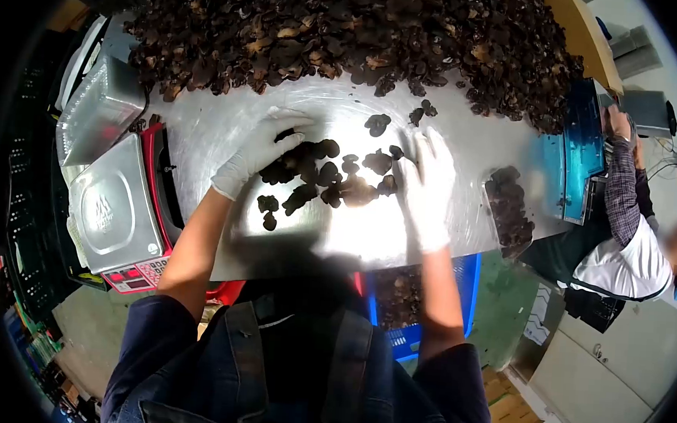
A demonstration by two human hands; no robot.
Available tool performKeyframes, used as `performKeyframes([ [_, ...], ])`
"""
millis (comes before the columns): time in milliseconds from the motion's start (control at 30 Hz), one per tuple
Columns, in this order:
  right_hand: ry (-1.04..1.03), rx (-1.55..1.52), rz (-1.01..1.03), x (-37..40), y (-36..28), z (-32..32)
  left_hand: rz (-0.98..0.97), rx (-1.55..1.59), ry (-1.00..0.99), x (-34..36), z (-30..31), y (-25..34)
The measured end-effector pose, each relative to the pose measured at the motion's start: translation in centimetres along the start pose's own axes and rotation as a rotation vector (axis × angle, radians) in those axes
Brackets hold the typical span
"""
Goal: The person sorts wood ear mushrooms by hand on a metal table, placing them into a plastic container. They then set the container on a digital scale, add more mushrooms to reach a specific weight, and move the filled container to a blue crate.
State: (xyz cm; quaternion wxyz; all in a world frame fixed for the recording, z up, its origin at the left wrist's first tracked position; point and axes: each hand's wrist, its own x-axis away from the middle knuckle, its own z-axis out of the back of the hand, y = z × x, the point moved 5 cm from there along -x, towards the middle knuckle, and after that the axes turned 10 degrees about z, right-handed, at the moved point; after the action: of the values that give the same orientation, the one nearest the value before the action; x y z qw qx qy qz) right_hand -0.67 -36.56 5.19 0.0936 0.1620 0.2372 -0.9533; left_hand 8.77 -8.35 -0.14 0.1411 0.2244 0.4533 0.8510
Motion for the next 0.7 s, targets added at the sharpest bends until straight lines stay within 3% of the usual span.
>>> performKeyframes([
  [67, -0.008, 0.061, 0.151, -1.5, -0.3, -5.1, -0.081, -0.04, 0.008, -0.3, -0.3, 0.6],
  [167, -0.058, -0.107, 0.14, -2.1, -1.9, -8.8, -0.119, -0.054, 0.019, -0.2, -1.9, 1.0],
  [233, -0.301, -0.288, 0.099, -2.4, -5.8, -8.9, -0.219, -0.055, 0.041, 0.5, -2.0, 1.4],
  [300, -0.158, -0.543, 0.074, -1.1, -8.3, -10.3, -0.192, 0.065, 0.011, 1.7, -1.5, 0.6],
  [333, -0.232, -0.493, 0.147, -1.0, -9.3, -10.4, -0.156, 0.154, 0.018, 2.9, -0.4, 1.4],
  [367, -0.202, -0.394, 0.341, -1.2, -10.4, -9.7, -0.159, 0.153, 0.018, 3.9, 0.4, 1.0],
  [433, -0.288, -0.503, 0.434, -1.9, -9.6, -8.5, -0.17, 0.097, -0.045, 5.0, 1.5, 0.3],
  [500, -0.12, -0.325, 0.02, -3.3, -3.9, -7.2, -0.128, 0.086, -0.006, 4.9, 1.9, 0.4],
  [567, 0.257, -0.013, -0.169, -7.0, -0.7, -2.5, -0.083, 0.074, 0.039, 4.3, 2.2, 0.7],
  [633, 0.308, 0.254, -0.138, -6.4, 4.9, -3.9, -0.09, 0.07, 0.074, 2.5, 2.0, 1.9],
  [700, 0.065, -0.023, -0.143, -5.4, 5.2, -4.7, -0.115, 0.003, 0.106, 0.8, 1.6, 3.7],
])
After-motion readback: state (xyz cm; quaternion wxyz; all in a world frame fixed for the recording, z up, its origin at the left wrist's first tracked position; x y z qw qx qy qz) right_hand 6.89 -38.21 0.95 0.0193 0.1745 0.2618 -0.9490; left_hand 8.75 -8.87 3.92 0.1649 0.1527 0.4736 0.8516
